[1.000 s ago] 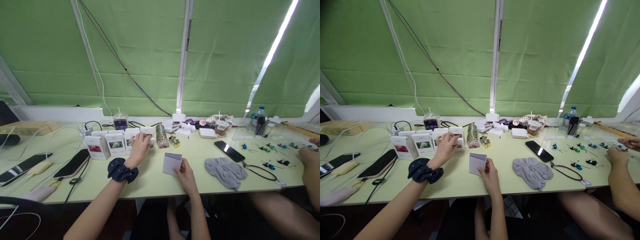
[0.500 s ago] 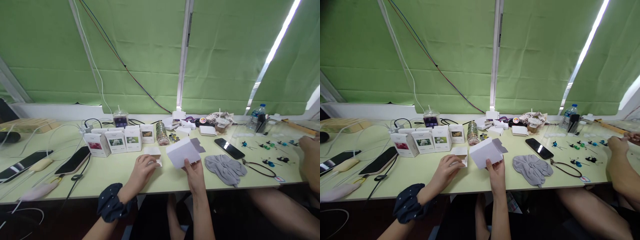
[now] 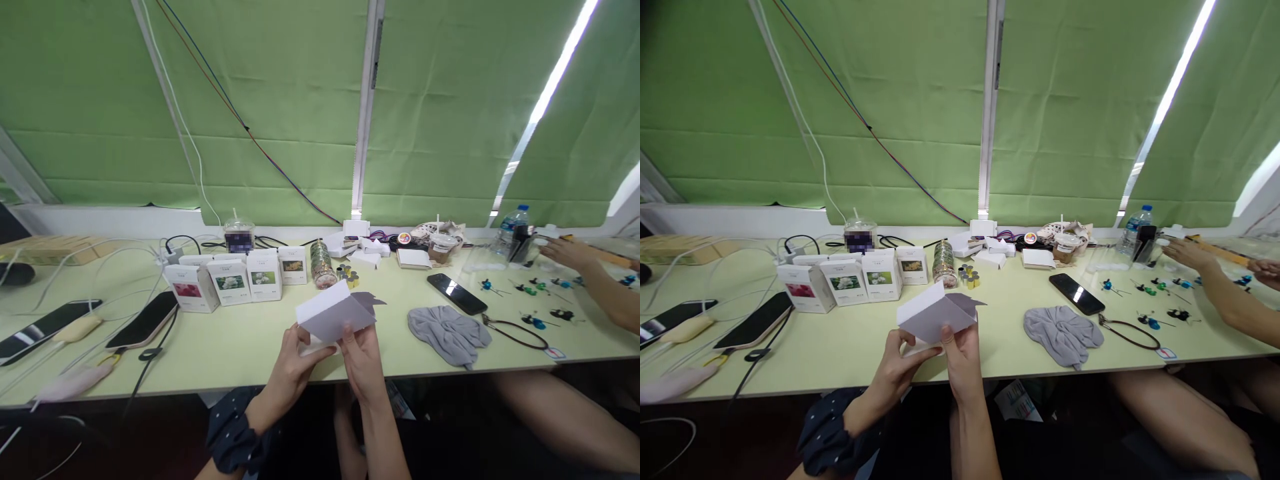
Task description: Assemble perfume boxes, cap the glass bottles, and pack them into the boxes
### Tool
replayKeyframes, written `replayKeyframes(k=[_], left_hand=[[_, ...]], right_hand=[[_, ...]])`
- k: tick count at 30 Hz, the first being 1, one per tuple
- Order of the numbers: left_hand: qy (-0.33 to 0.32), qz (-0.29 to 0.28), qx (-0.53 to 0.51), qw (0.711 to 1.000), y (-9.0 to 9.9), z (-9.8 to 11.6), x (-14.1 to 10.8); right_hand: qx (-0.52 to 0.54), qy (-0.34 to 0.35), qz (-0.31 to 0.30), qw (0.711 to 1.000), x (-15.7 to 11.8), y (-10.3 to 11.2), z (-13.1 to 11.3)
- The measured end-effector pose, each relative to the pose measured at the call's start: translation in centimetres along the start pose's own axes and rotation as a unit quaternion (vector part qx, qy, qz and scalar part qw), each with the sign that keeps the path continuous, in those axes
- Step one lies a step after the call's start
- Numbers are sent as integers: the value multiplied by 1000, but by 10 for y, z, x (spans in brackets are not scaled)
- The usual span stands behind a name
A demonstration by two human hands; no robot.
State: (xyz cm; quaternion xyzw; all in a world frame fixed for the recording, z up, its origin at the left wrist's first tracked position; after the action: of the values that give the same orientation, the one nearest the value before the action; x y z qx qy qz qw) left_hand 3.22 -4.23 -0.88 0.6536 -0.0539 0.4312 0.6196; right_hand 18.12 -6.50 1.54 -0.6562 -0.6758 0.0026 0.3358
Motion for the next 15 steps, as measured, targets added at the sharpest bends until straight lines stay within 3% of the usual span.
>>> replayKeyframes(k=[7,15], left_hand=[[51,109,-49,992,-3,-4,-2],[77,143,-32,986,-3,1,3]], right_hand=[[-103,17,-13,994,-2,1,-17],[-146,32,-30,988,-5,-4,-24]])
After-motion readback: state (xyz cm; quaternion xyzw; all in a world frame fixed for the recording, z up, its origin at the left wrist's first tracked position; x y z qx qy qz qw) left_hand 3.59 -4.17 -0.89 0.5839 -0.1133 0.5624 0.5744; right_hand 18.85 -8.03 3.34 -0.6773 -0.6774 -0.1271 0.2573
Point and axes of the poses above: each hand's wrist, its own x-axis towards the middle knuckle, its own y-axis out of the back of the hand, z = x × y, the point moved 1 cm from there along x, towards the middle knuckle, and after that the axes turned 12 degrees about -z, right-handed, at the moved point
